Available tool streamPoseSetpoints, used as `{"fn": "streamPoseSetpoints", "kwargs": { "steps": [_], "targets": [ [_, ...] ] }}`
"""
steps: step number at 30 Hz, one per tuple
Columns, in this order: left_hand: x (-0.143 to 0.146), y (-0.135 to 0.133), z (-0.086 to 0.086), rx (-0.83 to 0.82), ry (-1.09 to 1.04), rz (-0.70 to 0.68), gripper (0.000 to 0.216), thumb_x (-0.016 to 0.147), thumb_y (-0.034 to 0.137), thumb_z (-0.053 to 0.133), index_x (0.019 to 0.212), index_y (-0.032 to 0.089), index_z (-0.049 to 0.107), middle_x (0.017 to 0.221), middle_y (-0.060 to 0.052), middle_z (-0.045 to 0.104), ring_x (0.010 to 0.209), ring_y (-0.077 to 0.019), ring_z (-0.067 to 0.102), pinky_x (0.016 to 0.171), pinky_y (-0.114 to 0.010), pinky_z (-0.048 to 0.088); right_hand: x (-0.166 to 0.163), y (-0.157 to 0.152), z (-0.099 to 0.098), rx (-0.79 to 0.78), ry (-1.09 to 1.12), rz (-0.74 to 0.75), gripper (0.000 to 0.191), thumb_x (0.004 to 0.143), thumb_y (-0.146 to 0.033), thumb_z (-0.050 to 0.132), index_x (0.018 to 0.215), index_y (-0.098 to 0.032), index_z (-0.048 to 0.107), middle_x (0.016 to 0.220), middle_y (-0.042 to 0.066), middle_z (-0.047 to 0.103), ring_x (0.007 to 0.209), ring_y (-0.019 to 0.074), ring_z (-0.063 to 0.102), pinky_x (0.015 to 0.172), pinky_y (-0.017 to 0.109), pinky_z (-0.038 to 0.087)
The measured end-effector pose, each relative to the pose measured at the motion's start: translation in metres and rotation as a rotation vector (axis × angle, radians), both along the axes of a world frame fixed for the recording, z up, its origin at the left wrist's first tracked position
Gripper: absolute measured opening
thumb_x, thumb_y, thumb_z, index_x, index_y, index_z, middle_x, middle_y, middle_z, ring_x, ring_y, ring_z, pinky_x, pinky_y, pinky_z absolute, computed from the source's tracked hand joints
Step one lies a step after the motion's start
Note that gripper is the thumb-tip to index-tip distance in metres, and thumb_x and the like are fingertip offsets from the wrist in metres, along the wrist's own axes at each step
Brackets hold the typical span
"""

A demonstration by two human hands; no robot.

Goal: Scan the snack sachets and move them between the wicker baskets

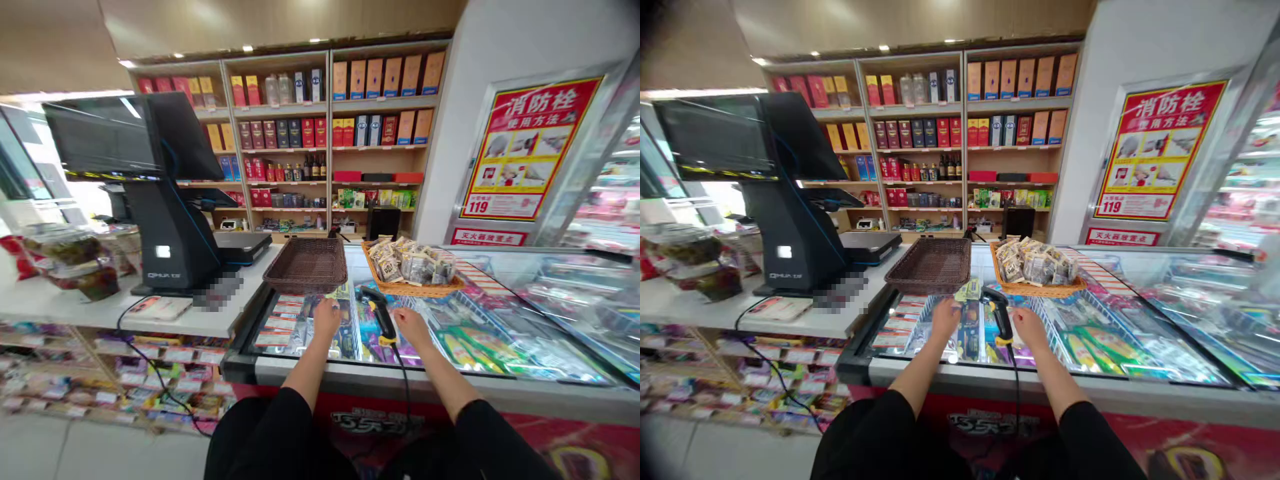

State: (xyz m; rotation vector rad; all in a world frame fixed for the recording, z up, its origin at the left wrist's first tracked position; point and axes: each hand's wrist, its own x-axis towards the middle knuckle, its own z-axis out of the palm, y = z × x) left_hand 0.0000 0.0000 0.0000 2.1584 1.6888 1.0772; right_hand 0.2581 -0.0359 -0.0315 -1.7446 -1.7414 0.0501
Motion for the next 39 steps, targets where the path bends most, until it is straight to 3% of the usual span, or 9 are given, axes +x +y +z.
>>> {"fn": "streamPoseSetpoints", "kwargs": {
  "steps": [39],
  "targets": [
    [-0.0035, 0.0045, -0.0011, -0.019, -0.046, 0.028, 0.019, 0.076, 0.009, 0.054, 0.081, 0.018, 0.07, 0.091, -0.005, 0.067, 0.088, -0.0169, 0.062, 0.085, -0.027, 0.044, -0.0029, -0.0004, 0.0037, 0.018, 0.021, 0.011, 0.034, 0.086, -0.019, 0.039, 0.085, -0.019, 0.074, 0.095, 0.007, 0.072, 0.088, 0.0214, 0.066, 0.077, 0.027, 0.043]
  ]
}}
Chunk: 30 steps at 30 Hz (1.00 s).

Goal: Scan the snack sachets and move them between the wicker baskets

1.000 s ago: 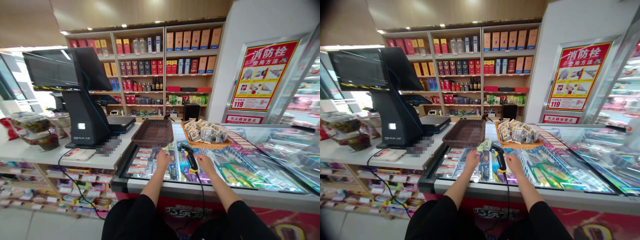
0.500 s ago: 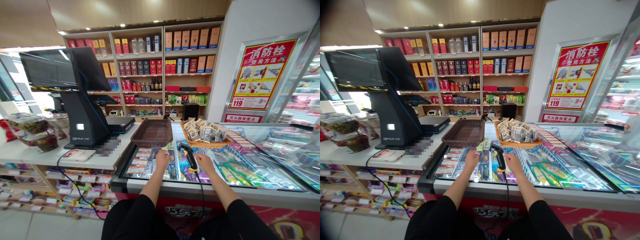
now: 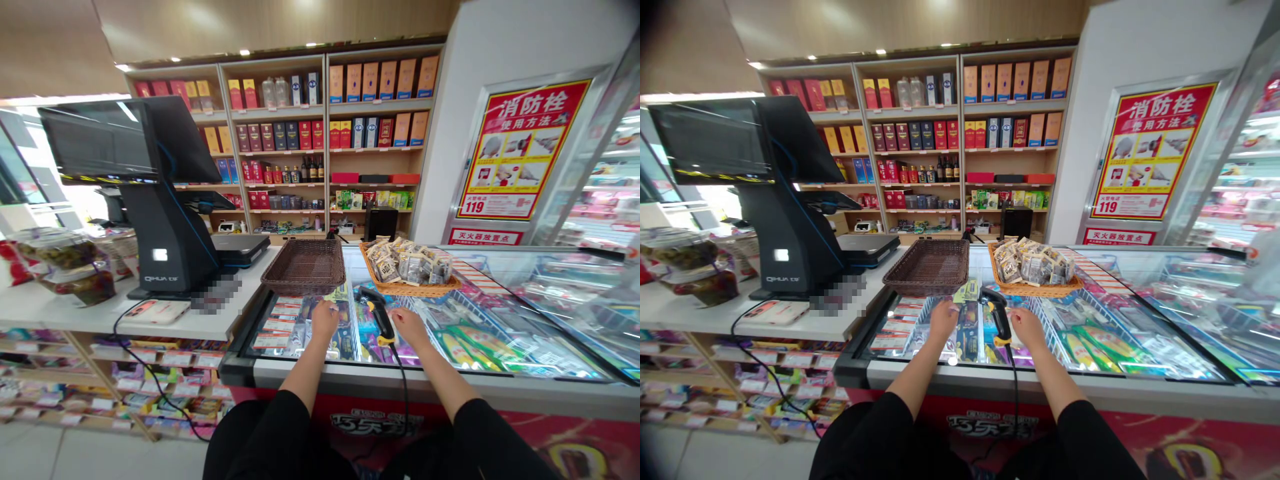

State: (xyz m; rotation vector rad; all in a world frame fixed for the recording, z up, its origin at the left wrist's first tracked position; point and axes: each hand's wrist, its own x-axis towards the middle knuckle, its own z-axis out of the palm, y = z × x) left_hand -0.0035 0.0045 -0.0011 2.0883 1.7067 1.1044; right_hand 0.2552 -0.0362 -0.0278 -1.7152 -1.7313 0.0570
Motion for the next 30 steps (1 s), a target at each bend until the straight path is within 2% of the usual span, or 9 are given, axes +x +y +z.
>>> {"fn": "streamPoseSetpoints", "kwargs": {
  "steps": [16, 20, 24, 27, 30],
  "targets": [
    [-0.001, -0.004, 0.002, -0.008, -0.028, -0.009, 0.018, 0.077, 0.011, 0.054, 0.079, 0.02, 0.07, 0.092, -0.005, 0.067, 0.087, -0.018, 0.062, 0.085, -0.03, 0.046, -0.002, -0.003, 0.003, -0.019, 0.016, -0.013, 0.033, 0.086, -0.019, 0.041, 0.085, -0.021, 0.074, 0.096, 0.005, 0.072, 0.091, 0.0201, 0.064, 0.08, 0.027, 0.043],
    [0.0, -0.004, 0.004, -0.005, -0.016, -0.014, 0.019, 0.077, 0.009, 0.053, 0.079, 0.019, 0.07, 0.091, -0.005, 0.067, 0.088, -0.018, 0.062, 0.086, -0.029, 0.046, -0.005, -0.006, 0.009, -0.061, 0.03, 0.027, 0.033, 0.089, -0.031, 0.042, 0.088, -0.022, 0.074, 0.097, 0.005, 0.072, 0.093, 0.0219, 0.064, 0.079, 0.028, 0.044],
    [0.0, -0.003, 0.004, -0.001, 0.003, -0.014, 0.02, 0.076, 0.009, 0.053, 0.078, 0.018, 0.07, 0.089, -0.006, 0.067, 0.088, -0.0179, 0.062, 0.086, -0.029, 0.045, -0.016, -0.01, 0.017, -0.103, 0.114, -0.023, 0.045, 0.092, -0.048, 0.037, 0.088, -0.023, 0.074, 0.098, 0.007, 0.072, 0.092, 0.0244, 0.065, 0.075, 0.03, 0.044],
    [0.0, -0.002, 0.004, 0.004, 0.003, -0.01, 0.02, 0.076, 0.009, 0.052, 0.078, 0.017, 0.07, 0.09, -0.006, 0.066, 0.088, -0.0173, 0.062, 0.086, -0.029, 0.045, -0.025, -0.007, 0.025, -0.191, 0.07, -0.078, 0.049, 0.084, -0.064, 0.046, 0.075, -0.023, 0.072, 0.081, 0.007, 0.071, 0.079, 0.0256, 0.065, 0.064, 0.03, 0.043],
    [0.0, -0.003, 0.004, 0.007, 0.005, -0.013, 0.02, 0.076, 0.008, 0.052, 0.078, 0.018, 0.07, 0.09, -0.006, 0.066, 0.089, -0.0171, 0.062, 0.086, -0.028, 0.045, -0.029, 0.002, 0.034, -0.293, 0.029, -0.105, 0.048, 0.078, -0.064, 0.052, 0.059, -0.022, 0.065, 0.068, 0.007, 0.068, 0.071, 0.0262, 0.064, 0.058, 0.031, 0.041]
  ]
}}
